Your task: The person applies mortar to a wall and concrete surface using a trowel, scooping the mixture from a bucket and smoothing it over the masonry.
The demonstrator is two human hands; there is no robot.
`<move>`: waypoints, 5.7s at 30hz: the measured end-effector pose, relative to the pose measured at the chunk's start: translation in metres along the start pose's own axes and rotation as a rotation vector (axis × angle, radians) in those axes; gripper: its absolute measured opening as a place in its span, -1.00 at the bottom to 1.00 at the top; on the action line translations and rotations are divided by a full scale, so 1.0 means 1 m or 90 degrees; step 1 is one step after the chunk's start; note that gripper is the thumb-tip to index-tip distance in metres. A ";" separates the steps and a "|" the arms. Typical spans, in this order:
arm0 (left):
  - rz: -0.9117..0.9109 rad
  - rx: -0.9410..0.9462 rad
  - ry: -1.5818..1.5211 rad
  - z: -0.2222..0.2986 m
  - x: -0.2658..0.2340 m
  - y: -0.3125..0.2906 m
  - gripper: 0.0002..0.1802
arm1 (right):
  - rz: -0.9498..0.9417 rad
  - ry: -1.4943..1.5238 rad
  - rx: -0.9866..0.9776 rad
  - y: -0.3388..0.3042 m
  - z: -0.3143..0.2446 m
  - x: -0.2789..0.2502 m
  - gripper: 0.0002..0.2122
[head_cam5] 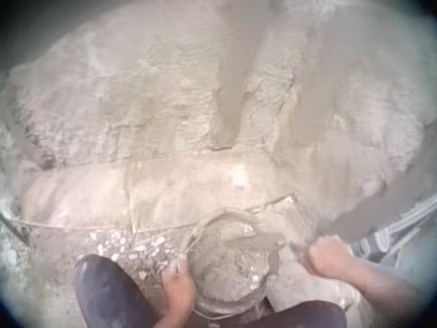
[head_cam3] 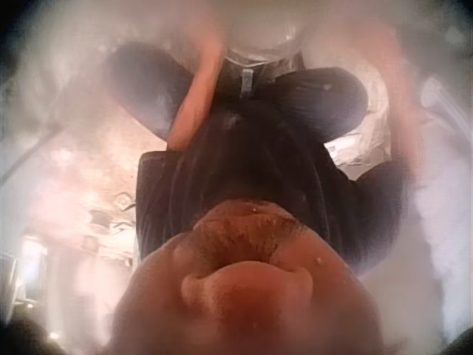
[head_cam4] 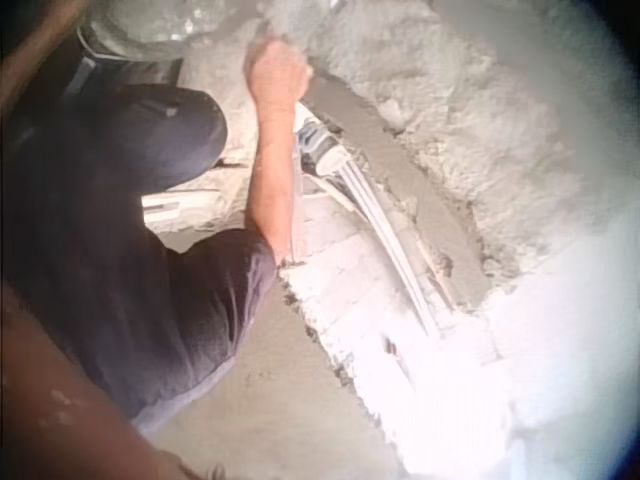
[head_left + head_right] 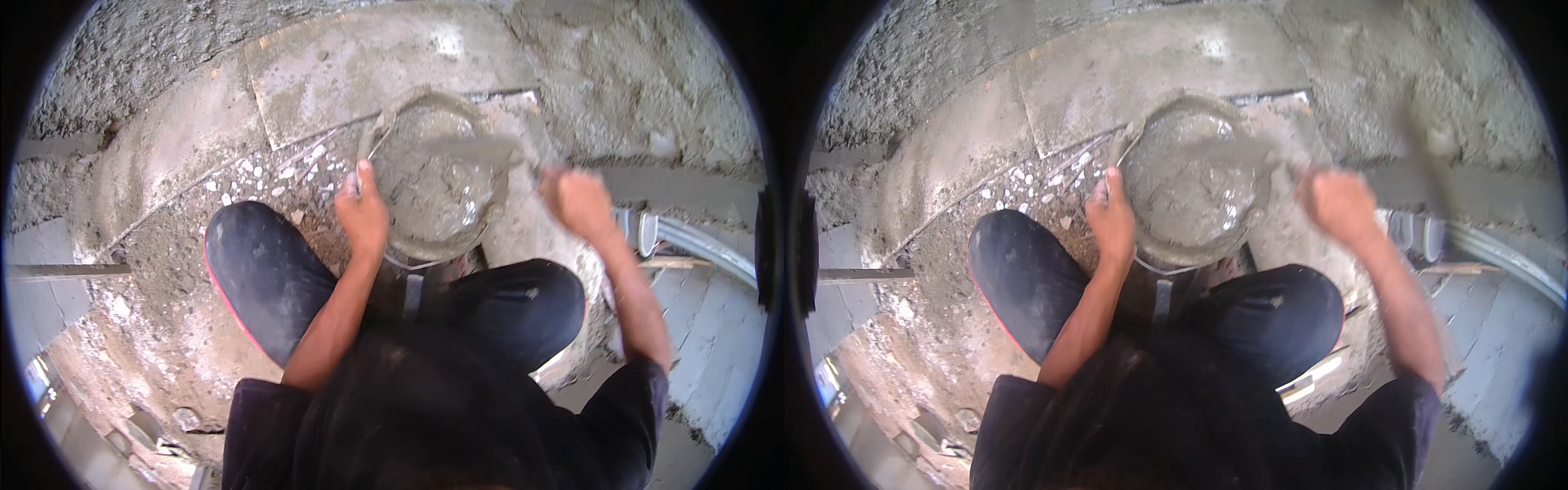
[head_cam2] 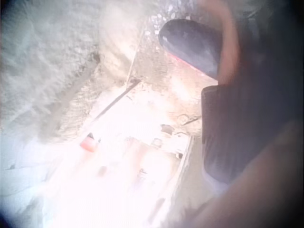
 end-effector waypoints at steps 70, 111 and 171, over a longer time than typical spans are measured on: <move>0.007 -0.049 -0.065 0.003 0.015 0.001 -0.55 | -0.160 0.068 -0.189 0.011 -0.067 0.016 -0.80; 0.022 -0.034 -0.064 0.008 0.005 0.003 -0.52 | 0.039 0.264 0.116 -0.025 -0.024 0.065 -0.77; -0.029 0.043 -0.056 0.003 0.008 -0.009 -0.51 | -0.163 0.308 0.023 0.035 -0.056 0.052 -0.72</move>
Point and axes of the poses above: each hand's wrist, its own y-axis towards the middle knuckle, its own x-axis out of the palm, z = x × y, the point moved 1 cm from there along y, towards the middle knuckle, and after that the axes turned 8 degrees about z, right-handed, at the moved point
